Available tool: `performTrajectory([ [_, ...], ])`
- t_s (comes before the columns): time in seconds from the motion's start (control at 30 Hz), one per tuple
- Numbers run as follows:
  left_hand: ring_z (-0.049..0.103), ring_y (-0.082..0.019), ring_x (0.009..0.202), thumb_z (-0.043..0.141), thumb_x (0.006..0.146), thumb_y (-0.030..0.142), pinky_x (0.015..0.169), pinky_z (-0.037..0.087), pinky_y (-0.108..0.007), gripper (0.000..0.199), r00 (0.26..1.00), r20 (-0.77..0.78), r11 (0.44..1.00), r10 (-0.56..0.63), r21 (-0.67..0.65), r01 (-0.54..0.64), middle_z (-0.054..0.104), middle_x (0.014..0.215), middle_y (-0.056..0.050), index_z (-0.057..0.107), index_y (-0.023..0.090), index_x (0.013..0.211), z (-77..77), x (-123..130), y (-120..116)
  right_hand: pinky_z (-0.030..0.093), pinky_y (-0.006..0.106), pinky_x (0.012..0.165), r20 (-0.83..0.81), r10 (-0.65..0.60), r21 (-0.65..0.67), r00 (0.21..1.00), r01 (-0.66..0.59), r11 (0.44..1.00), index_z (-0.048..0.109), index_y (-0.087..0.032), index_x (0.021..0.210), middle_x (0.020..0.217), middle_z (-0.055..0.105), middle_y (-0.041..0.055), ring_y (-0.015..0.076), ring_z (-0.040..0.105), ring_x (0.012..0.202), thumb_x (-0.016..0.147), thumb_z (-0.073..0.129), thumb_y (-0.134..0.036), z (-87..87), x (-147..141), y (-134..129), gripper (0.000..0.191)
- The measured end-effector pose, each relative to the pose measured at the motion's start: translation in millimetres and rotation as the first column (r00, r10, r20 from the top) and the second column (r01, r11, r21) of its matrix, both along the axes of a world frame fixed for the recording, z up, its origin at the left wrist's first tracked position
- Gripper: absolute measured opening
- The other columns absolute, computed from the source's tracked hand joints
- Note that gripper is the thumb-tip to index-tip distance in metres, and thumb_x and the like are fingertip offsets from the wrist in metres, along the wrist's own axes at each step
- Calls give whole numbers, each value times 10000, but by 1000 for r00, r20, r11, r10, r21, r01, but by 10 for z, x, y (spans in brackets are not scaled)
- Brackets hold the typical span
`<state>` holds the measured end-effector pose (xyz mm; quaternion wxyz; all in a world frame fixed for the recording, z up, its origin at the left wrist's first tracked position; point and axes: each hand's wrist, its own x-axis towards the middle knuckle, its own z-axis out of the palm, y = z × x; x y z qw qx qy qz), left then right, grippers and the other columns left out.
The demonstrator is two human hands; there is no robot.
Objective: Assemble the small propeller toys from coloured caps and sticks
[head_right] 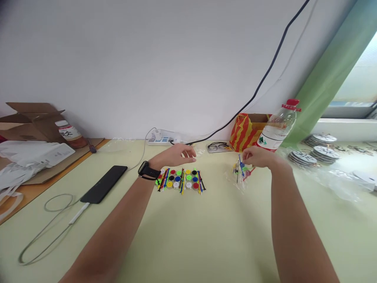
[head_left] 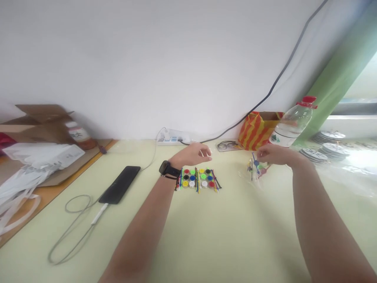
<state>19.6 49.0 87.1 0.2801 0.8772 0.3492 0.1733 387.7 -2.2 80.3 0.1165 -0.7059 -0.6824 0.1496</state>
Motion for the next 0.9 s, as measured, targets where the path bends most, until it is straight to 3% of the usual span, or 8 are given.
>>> performTrajectory([
  [0.13,708,-218,889,699,849,498,709,535,-303,341,1000,-7,1000,-8,6,8,751,1005,-77,739,200,1009,-22,26,-11,473,286,603,-40,34,-98,999,-38,994,694,-221,764,852,735,44,211,663,773,770,675,-318,139,-112,76,99],
  [0.4,710,-211,883,690,869,472,712,534,-301,291,998,4,998,-62,-3,62,751,964,-61,735,210,987,-49,161,-91,485,268,600,-96,228,76,969,-222,972,656,-232,822,811,717,19,183,647,719,767,671,-284,230,-368,60,77],
  [0.5,712,-210,878,691,869,479,720,537,-302,304,997,12,997,-81,-5,81,751,960,-62,733,207,998,-75,206,-96,509,284,628,-104,223,155,969,-206,966,682,-234,876,854,738,38,208,673,763,792,668,-290,278,-449,15,101],
  [0.73,713,-212,897,707,857,505,737,554,-307,388,998,17,996,-64,-68,65,741,998,-63,700,217,1118,-184,280,-76,516,313,669,-35,236,130,971,-230,965,738,-252,911,997,767,44,237,699,832,858,589,-197,318,-609,-42,167],
  [0.9,686,-219,1003,700,873,497,799,557,-320,490,998,48,999,-47,-24,49,712,1177,-81,639,247,1290,-193,321,-108,490,316,665,-17,204,245,979,-194,950,680,-240,855,919,751,47,231,674,808,896,581,-270,405,-651,-93,111],
])
